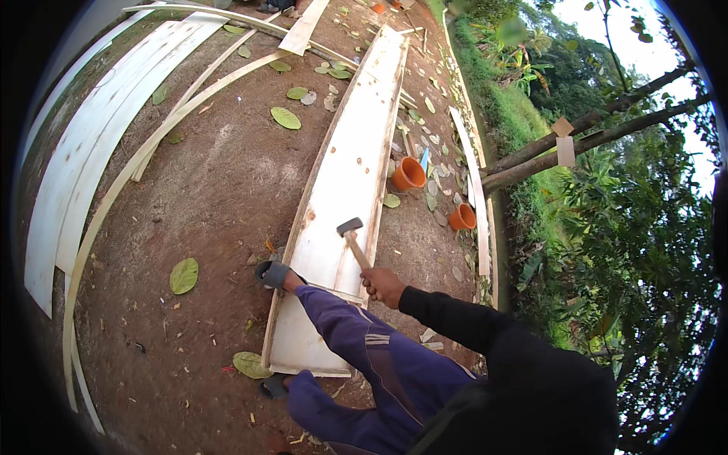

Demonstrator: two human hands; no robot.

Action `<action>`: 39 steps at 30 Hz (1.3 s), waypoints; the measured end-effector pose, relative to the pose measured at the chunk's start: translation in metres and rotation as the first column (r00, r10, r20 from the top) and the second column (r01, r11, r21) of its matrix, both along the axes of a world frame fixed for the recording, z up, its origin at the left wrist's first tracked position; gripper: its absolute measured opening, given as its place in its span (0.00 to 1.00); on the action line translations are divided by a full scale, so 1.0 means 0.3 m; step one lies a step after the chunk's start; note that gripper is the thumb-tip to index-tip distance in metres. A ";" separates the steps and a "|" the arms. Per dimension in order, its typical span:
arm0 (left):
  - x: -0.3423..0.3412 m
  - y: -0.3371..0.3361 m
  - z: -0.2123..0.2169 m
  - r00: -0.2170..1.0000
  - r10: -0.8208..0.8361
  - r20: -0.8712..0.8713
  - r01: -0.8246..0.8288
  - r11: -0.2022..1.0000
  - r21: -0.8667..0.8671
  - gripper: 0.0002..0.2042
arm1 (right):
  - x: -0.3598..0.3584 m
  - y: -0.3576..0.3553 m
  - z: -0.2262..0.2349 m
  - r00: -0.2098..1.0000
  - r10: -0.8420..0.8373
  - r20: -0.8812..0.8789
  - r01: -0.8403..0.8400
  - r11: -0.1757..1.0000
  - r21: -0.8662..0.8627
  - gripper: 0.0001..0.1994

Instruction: The person assembles a wooden frame by positioning planks and securing them with nails. They use a hammer to drive nails into the wood, repeatedly adjusting the frame and retrieving nails from a bucket.

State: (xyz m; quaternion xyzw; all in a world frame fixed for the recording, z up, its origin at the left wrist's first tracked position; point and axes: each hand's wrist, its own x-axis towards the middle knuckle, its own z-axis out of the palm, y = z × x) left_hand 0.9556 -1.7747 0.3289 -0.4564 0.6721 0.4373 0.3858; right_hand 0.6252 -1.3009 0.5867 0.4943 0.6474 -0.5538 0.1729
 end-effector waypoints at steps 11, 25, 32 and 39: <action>-0.252 0.481 0.096 0.925 0.112 -0.364 -0.030 0.974 0.224 0.15 | 0.464 -0.560 -0.140 0.584 0.713 0.389 -0.333 0.647 -0.686 0.12; 0.448 -0.074 -0.270 0.951 -0.290 -0.107 0.245 0.918 -0.311 0.23 | 0.497 -0.646 -0.288 0.755 0.412 0.511 -0.231 0.895 -0.380 0.11; 0.019 -0.114 -0.116 0.917 0.271 -0.292 -0.344 0.908 -0.240 0.22 | 0.467 -0.652 -0.227 0.557 0.661 0.503 -0.470 0.750 -0.466 0.12; 0.060 0.090 -0.112 0.962 0.251 -0.105 -0.270 0.932 -0.243 0.21 | 0.492 -0.621 -0.258 0.229 0.838 0.496 -0.614 0.519 -0.594 0.14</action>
